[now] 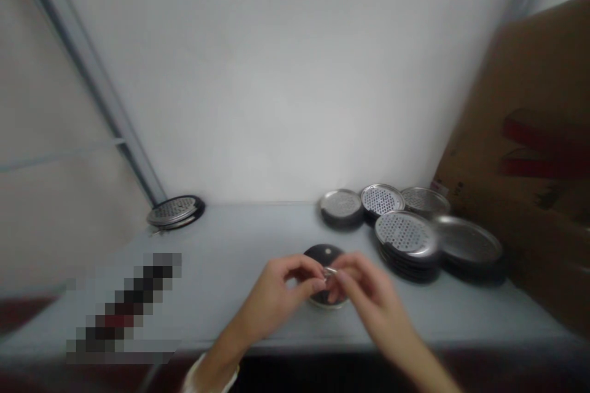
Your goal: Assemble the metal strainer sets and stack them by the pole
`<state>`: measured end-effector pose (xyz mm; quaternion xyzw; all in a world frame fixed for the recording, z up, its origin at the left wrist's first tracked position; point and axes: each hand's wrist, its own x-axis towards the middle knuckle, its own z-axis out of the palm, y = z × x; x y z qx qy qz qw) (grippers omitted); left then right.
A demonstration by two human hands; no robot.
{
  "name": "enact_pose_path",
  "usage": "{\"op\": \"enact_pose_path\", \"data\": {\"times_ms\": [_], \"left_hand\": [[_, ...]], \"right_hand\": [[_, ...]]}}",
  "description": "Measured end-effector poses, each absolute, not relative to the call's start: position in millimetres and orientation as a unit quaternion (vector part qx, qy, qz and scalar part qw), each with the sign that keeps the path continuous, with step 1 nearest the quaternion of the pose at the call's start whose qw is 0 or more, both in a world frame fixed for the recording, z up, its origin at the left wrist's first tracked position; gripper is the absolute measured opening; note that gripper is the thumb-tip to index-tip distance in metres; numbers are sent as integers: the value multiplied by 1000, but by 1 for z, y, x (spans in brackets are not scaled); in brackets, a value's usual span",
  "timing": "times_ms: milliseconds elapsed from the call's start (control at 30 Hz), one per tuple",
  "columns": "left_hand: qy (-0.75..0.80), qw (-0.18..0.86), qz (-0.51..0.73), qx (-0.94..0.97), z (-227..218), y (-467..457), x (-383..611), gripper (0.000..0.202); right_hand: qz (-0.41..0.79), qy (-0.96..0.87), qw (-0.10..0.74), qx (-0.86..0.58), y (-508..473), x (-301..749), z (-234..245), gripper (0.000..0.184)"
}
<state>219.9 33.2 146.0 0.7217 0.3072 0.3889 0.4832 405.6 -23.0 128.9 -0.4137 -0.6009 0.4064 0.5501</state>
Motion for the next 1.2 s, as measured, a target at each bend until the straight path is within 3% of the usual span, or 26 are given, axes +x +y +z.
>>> {"op": "enact_pose_path", "data": {"times_ms": [367, 700, 900, 1200], "left_hand": [[263, 564, 423, 659, 145, 33, 215, 15], [335, 451, 454, 691, 146, 31, 222, 6], [310, 484, 425, 699, 147, 32, 219, 7], [332, 437, 423, 721, 148, 30, 222, 9]], "right_hand": [[354, -645, 527, -425, -28, 408, 131, 26], [276, -694, 502, -436, -25, 406, 128, 19], [241, -706, 497, -444, -22, 407, 124, 21], [275, -692, 504, -438, -23, 405, 126, 23]]}}
